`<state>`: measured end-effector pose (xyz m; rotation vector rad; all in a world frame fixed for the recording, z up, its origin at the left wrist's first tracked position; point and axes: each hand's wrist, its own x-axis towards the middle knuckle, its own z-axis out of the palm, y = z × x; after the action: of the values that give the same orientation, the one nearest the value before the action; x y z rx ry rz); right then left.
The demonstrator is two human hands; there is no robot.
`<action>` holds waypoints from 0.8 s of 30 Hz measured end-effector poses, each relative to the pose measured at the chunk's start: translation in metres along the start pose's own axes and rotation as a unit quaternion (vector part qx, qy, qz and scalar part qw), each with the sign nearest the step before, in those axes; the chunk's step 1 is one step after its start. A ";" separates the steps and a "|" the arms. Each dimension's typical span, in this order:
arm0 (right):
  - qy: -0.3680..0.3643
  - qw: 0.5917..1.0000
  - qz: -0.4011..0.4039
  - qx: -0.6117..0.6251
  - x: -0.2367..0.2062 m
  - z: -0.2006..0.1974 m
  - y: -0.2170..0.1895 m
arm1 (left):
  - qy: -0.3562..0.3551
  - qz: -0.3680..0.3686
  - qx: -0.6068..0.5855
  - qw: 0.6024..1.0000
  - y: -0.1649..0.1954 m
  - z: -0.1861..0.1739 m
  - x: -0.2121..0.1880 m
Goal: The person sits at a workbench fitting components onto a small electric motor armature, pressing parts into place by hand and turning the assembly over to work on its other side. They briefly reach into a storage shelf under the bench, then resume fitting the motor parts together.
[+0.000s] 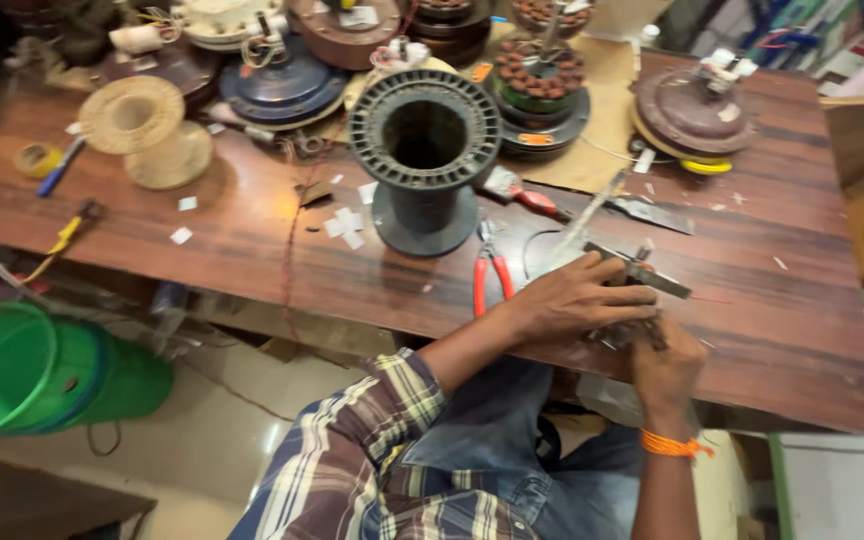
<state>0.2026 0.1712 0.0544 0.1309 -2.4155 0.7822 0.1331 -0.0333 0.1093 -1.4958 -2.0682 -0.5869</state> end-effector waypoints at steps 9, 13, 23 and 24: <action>-0.061 0.997 0.035 0.021 0.002 -0.062 -0.052 | 0.092 -0.097 -0.025 0.991 0.012 0.009 -0.010; -0.044 0.999 -0.028 -0.002 0.026 -0.080 -0.064 | 0.171 -0.225 -0.128 0.951 0.032 0.025 -0.013; -0.089 0.992 0.013 0.088 0.100 -0.057 -0.070 | 0.287 -0.511 -0.572 0.573 0.035 0.065 0.001; -0.103 0.991 0.027 0.083 0.104 -0.056 -0.068 | 0.285 -0.512 -0.579 0.567 0.035 0.066 0.001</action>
<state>0.1635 0.1552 0.1836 0.2212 -2.5532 1.0401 0.1555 0.0188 0.0604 -0.0338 -1.6943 -2.8017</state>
